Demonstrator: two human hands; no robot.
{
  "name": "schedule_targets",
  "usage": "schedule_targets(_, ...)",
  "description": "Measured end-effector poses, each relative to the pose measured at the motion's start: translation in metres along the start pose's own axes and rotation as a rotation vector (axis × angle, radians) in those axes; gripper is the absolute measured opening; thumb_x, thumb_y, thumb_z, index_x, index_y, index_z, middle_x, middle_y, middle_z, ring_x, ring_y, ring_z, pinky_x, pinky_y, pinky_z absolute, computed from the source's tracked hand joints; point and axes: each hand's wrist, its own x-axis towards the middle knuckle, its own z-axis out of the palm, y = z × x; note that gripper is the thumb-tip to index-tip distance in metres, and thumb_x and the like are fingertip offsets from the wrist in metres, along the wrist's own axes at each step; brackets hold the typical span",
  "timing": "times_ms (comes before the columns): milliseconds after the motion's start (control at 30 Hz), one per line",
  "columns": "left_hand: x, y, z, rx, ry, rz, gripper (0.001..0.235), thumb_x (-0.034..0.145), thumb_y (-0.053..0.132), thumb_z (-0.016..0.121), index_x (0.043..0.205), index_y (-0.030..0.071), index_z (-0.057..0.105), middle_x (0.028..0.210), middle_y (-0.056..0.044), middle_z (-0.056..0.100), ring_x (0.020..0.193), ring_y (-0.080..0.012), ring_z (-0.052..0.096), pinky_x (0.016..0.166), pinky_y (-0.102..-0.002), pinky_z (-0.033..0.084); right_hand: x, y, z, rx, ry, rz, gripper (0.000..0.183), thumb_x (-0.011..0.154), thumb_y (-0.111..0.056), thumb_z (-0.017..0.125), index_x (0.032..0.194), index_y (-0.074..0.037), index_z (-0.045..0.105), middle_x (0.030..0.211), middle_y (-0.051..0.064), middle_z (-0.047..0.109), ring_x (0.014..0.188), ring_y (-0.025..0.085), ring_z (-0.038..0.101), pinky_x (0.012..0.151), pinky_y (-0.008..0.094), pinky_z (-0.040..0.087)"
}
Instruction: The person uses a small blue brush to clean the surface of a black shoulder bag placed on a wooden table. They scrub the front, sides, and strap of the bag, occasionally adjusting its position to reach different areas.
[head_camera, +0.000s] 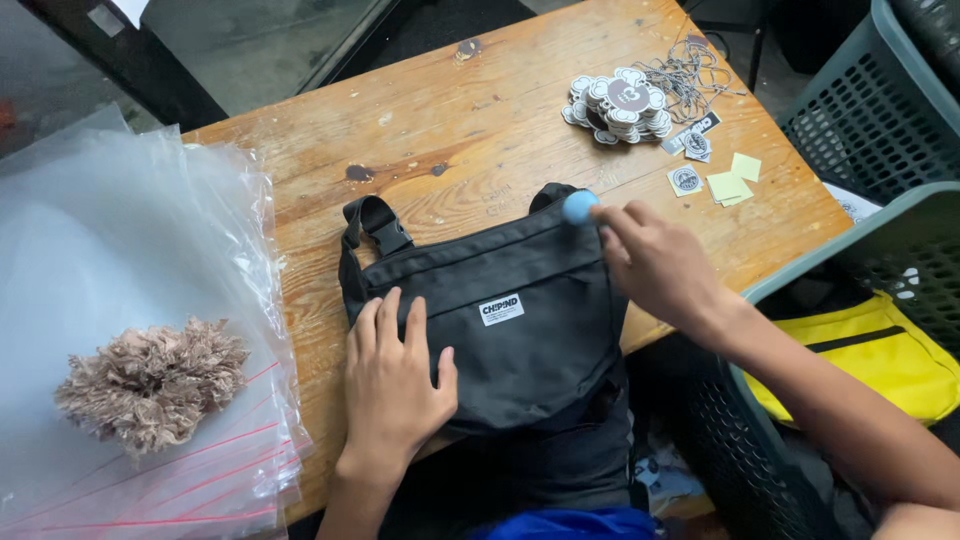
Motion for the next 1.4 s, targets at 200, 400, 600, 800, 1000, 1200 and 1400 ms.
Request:
schedule_targets(200, 0.017, 0.012, 0.005, -0.138, -0.055, 0.165, 0.064, 0.085, 0.04, 0.065, 0.138, 0.005, 0.058, 0.147, -0.025, 0.047, 0.141, -0.048, 0.036, 0.113, -0.058, 0.028, 0.001, -0.057, 0.003, 0.374, -0.209, -0.204, 0.015, 0.094, -0.01, 0.057, 0.106, -0.013, 0.064, 0.075, 0.008, 0.06, 0.048, 0.035, 0.068, 0.042, 0.041, 0.054)
schedule_targets(400, 0.017, 0.006, 0.008, -0.18, -0.175, 0.088, 0.06, 0.089, 0.042, 0.063, 0.14, 0.01, 0.057, 0.149, -0.022, 0.048, 0.144, -0.0459, 0.035, 0.113, -0.059, 0.029, -0.017, 0.007, 0.017, 0.173, -0.163, -0.182, 0.042, 0.087, -0.011, 0.058, 0.128, -0.018, 0.062, 0.081, 0.012, 0.062, 0.055, 0.042, 0.067, 0.047, 0.052, 0.054)
schedule_targets(600, 0.016, 0.008, 0.01, -0.172, -0.189, 0.098, 0.06, 0.09, 0.043, 0.061, 0.14, 0.01, 0.057, 0.148, -0.022, 0.048, 0.145, -0.0458, 0.034, 0.113, -0.06, 0.03, -0.035, 0.053, 0.006, -0.202, -0.069, 0.011, 0.036, 0.093, -0.014, 0.053, 0.127, -0.025, 0.06, 0.078, 0.01, 0.056, 0.052, 0.038, 0.064, 0.051, 0.047, 0.056)
schedule_targets(800, 0.023, 0.016, 0.008, -0.119, -0.23, 0.084, 0.06, 0.089, 0.04, 0.061, 0.139, 0.006, 0.057, 0.147, -0.026, 0.047, 0.145, -0.0481, 0.033, 0.113, -0.062, 0.029, -0.03, 0.021, 0.001, 0.083, 0.058, 0.036, 0.01, 0.098, -0.023, 0.057, 0.107, -0.021, 0.06, 0.081, 0.007, 0.058, 0.072, 0.035, 0.07, 0.055, 0.046, 0.055)
schedule_targets(1000, 0.026, 0.019, 0.007, -0.062, -0.272, 0.069, 0.062, 0.085, 0.038, 0.062, 0.137, 0.004, 0.057, 0.145, -0.027, 0.047, 0.143, -0.051, 0.032, 0.111, -0.064, 0.03, -0.016, 0.01, 0.011, 0.222, -0.121, -0.084, 0.017, 0.094, -0.014, 0.053, 0.105, -0.019, 0.066, 0.08, 0.01, 0.063, 0.061, 0.037, 0.069, 0.055, 0.046, 0.057)
schedule_targets(1200, 0.019, 0.015, 0.016, -0.089, -0.204, 0.082, 0.064, 0.083, 0.04, 0.063, 0.137, 0.004, 0.057, 0.143, -0.027, 0.048, 0.142, -0.0504, 0.034, 0.111, -0.064, 0.03, 0.02, 0.039, 0.01, -0.146, -0.027, 0.066, 0.014, 0.1, -0.025, 0.051, 0.112, -0.025, 0.059, 0.087, 0.01, 0.059, 0.056, 0.043, 0.064, 0.053, 0.052, 0.054)
schedule_targets(1400, 0.013, -0.003, 0.004, -0.17, 0.051, 0.1, 0.035, 0.086, 0.02, 0.062, 0.117, 0.003, 0.066, 0.127, -0.021, 0.061, 0.129, -0.0421, 0.053, 0.109, -0.055, 0.038, 0.047, -0.04, 0.005, 0.181, -0.101, -0.033, 0.024, 0.097, -0.025, 0.05, 0.12, -0.027, 0.057, 0.087, 0.014, 0.059, 0.068, 0.051, 0.064, 0.059, 0.061, 0.053)
